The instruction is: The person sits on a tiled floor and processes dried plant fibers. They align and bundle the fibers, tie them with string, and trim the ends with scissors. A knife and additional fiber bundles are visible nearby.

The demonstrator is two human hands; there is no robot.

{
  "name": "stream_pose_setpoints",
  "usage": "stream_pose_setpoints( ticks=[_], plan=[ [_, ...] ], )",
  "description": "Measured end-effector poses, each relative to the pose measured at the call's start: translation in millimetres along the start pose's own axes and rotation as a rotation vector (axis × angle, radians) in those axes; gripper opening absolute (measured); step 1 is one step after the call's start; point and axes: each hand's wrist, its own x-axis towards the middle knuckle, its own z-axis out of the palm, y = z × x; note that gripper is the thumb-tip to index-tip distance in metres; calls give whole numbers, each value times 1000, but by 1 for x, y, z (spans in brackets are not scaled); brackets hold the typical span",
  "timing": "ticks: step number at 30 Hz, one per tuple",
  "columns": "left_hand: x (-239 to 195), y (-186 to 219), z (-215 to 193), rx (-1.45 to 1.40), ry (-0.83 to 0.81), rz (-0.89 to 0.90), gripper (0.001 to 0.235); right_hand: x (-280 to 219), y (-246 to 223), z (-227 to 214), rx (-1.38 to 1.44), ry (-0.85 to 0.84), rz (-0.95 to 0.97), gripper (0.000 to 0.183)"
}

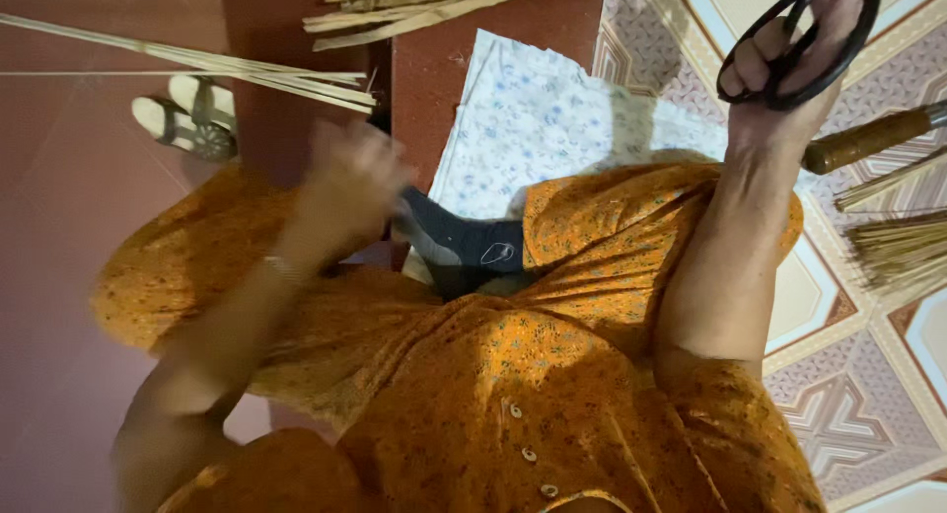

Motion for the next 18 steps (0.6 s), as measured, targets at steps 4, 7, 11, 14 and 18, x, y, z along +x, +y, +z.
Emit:
stream_pose_setpoints(
  ticks=[4,7,11,14,18],
  plan=[
    [5,-34,-18,81,154,-558,54,6,4,7,6,-1,-13,39],
    [47,49,-9,-332,293,-457,56,-1,4,18,-64,-35,-10,39],
    [86,169,22,-527,256,45,59,-8,1,18,-104,-63,-10,38],
    [77,120,53,-493,129,-12,61,-7,0,18,-72,-49,8,39],
    [23,-39,63,-183,171,-545,65,-4,-2,25,-78,4,26,39]
  ],
)
